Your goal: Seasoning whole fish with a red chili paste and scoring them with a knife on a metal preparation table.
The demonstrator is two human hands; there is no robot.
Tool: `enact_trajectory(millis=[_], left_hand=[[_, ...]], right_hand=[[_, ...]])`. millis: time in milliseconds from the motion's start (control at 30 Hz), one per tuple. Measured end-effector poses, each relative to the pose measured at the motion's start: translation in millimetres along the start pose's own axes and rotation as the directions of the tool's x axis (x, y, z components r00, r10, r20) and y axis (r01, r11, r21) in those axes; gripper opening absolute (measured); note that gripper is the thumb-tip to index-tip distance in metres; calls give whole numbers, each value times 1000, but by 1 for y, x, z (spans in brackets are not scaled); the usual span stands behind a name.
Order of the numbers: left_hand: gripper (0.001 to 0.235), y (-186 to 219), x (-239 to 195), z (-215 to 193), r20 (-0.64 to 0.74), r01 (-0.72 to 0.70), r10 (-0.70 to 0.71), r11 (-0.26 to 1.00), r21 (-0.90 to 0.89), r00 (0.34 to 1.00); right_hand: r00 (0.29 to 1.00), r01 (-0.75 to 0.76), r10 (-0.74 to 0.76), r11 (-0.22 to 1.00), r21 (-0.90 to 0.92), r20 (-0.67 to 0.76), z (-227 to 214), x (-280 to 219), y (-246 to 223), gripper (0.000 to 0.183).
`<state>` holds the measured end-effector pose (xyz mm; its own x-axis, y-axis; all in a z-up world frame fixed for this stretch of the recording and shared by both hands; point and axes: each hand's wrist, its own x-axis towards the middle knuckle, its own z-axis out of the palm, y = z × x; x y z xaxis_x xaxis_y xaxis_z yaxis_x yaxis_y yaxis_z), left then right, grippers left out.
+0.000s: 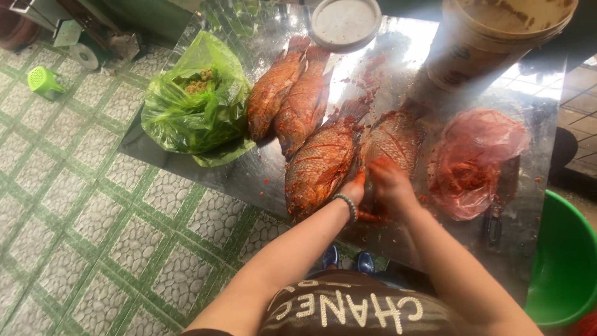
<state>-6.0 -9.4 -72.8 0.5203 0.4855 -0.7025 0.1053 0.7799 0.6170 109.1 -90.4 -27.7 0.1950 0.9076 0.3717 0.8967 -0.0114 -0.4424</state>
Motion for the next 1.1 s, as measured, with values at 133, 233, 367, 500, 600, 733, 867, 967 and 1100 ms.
enact_trajectory(millis=[133, 233, 367, 500, 600, 733, 867, 967, 1100], left_hand=[[62, -17, 27, -8, -198, -66, 86, 992, 106, 976], [68, -37, 74, -25, -204, -301, 390, 882, 362, 898], [80, -27, 56, -34, -147, -313, 449, 788, 530, 882], [93, 0, 34, -15, -160, -220, 376, 781, 585, 913], [102, 18, 23, 1, -179, -118, 251, 832, 542, 951], [114, -4, 55, -12, -220, -32, 162, 866, 500, 962], [116, 23, 27, 5, -317, 210, -57, 855, 474, 947], [107, -7, 39, -8, -252, 19, 66, 948, 318, 965], [112, -24, 53, -12, -299, -7, 98, 957, 290, 949]], right_hand=[[910, -365, 413, 776, 514, 23, -47, 59, 11, 39], [862, -376, 505, 700, 608, -49, -54, 63, 3, 28], [985, -173, 175, 970, 169, 6, -36, 55, 26, 32], [968, -212, 240, 940, 267, -76, -82, 107, 65, 20], [941, -277, 328, 888, 367, -83, -135, 176, 133, 22], [939, -227, 344, 599, 768, 9, -167, 280, 263, 22], [918, -360, 372, 636, 682, 138, -180, 359, 316, 21], [874, -486, 384, 702, 521, 298, -191, 397, 342, 27], [742, -608, 428, 754, 248, 516, -177, 398, 366, 37]])
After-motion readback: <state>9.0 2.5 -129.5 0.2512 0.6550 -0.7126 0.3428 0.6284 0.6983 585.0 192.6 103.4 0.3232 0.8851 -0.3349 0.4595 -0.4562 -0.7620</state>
